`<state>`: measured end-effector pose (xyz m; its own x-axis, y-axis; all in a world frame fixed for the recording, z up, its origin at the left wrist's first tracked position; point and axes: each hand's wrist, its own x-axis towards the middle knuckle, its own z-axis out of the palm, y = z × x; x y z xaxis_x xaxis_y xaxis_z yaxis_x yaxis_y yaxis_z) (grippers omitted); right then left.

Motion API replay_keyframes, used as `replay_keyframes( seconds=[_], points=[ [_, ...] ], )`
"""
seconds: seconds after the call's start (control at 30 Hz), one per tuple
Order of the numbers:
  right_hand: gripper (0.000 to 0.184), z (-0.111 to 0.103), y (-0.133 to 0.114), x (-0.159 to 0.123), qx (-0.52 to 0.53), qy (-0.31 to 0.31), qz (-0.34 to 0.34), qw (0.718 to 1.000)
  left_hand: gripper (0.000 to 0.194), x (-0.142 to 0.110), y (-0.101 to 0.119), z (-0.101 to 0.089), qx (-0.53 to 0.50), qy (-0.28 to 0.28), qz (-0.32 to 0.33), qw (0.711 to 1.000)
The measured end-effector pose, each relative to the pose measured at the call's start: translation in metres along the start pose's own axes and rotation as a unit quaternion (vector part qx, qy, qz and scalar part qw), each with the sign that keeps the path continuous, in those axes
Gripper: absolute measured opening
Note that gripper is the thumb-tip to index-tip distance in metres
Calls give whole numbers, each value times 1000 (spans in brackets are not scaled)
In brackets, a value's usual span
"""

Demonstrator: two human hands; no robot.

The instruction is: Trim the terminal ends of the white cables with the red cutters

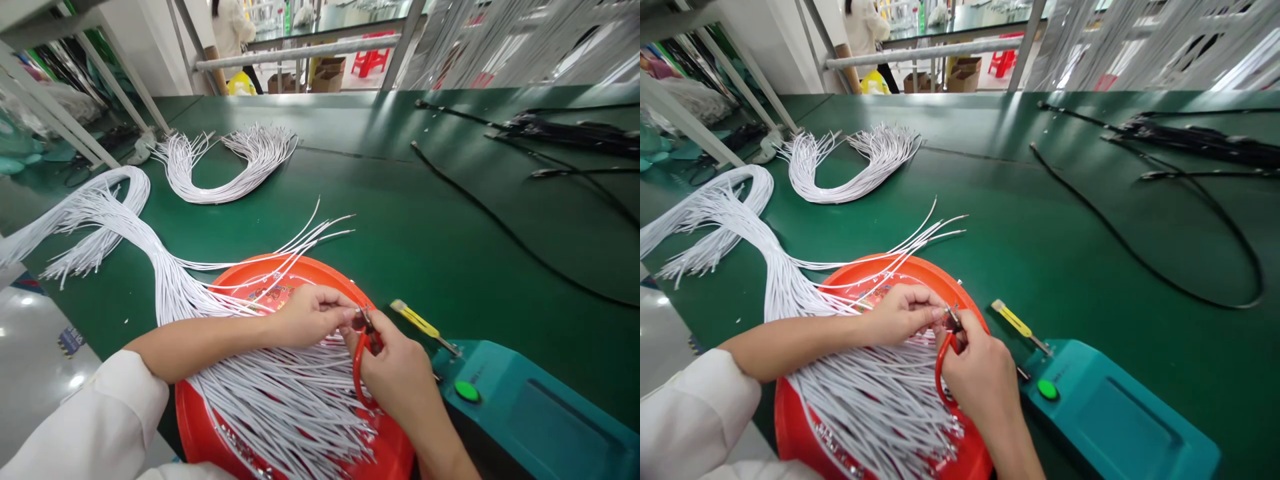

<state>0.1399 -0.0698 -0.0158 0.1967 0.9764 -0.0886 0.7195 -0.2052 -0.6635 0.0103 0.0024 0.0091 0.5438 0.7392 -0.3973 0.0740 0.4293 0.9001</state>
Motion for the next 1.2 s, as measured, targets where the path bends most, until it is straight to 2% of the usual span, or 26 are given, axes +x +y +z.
replay_keyframes(
  seconds=[0.3, 0.53, 0.63, 0.8, 0.87, 0.97, 1.03, 1.2],
  points=[
    [14, -4, -10, -3, -53, 8, 18, 998, 8, 0, -2, -1, 53, -3, 22, 998],
    [17, -4, -4, 0, -27, -36, 5, 999, 12, -1, -5, -4, 173, -1, 122, 977],
    [18, -5, -4, 1, -25, -50, 21, 998, 13, -2, -6, -5, 197, 12, 142, 970],
    [16, -11, -6, -1, -2, -62, 29, 998, 15, 3, -10, -7, 230, 55, 131, 963],
    [16, -14, -4, -1, 32, -28, 29, 999, 18, 5, -10, -8, 237, 61, 116, 962],
    [18, -17, 2, 2, 84, 81, 12, 993, 19, 7, -11, -8, 236, 47, 92, 966],
    [21, -16, 7, 5, 91, 129, -23, 987, 18, 7, -12, -8, 245, 30, 81, 966],
    [23, -13, 16, 9, -6, 127, -137, 982, 21, 7, -16, -10, 291, -2, 77, 954]
  ],
)
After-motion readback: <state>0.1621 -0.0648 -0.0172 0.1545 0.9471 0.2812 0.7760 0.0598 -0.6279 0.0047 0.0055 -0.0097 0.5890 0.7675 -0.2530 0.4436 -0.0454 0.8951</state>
